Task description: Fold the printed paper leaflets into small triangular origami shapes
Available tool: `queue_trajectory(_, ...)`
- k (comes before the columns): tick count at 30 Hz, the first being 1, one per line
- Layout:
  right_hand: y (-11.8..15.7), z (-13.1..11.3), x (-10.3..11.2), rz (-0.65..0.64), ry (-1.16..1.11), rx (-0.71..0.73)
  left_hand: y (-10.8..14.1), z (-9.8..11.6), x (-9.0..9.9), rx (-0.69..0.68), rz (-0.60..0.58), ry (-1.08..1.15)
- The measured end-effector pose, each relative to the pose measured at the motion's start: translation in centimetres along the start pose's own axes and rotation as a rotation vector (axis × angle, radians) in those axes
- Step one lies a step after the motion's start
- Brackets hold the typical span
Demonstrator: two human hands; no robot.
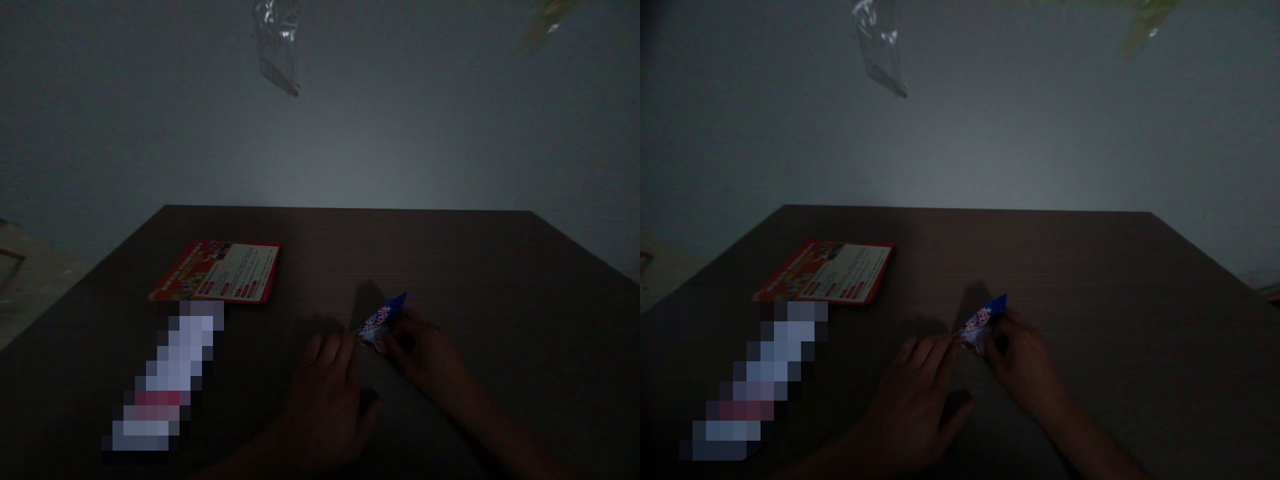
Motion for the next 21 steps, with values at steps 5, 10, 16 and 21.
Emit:
queue_trajectory(5,0.0,0.06,-0.03,-0.006,0.011,0.001,-0.19,-0.04,0.13,-0.006,-0.017,-0.005)
queue_trajectory(10,0.02,-0.03,0.1,-0.002,0.011,-0.012,-0.15,0.07,0.29,-0.01,-0.015,-0.008)
queue_trajectory(16,0.02,-0.02,0.12,0.0,0.006,-0.018,-0.11,-0.05,0.11,-0.019,-0.007,0.016)
queue_trajectory(21,0.03,0.1,0.0,0.0,0.001,-0.008,-0.33,0.14,0.3,-0.028,-0.008,0.028)
Point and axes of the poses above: each hand's wrist, its own y-axis away from the middle knuckle, its own x-axis out of the back of the hand, z = x × y, the point moved 7 cm from there along -y, towards the middle knuckle, and after that the axes turned 1 degree about -z, right-handed, at the moved point
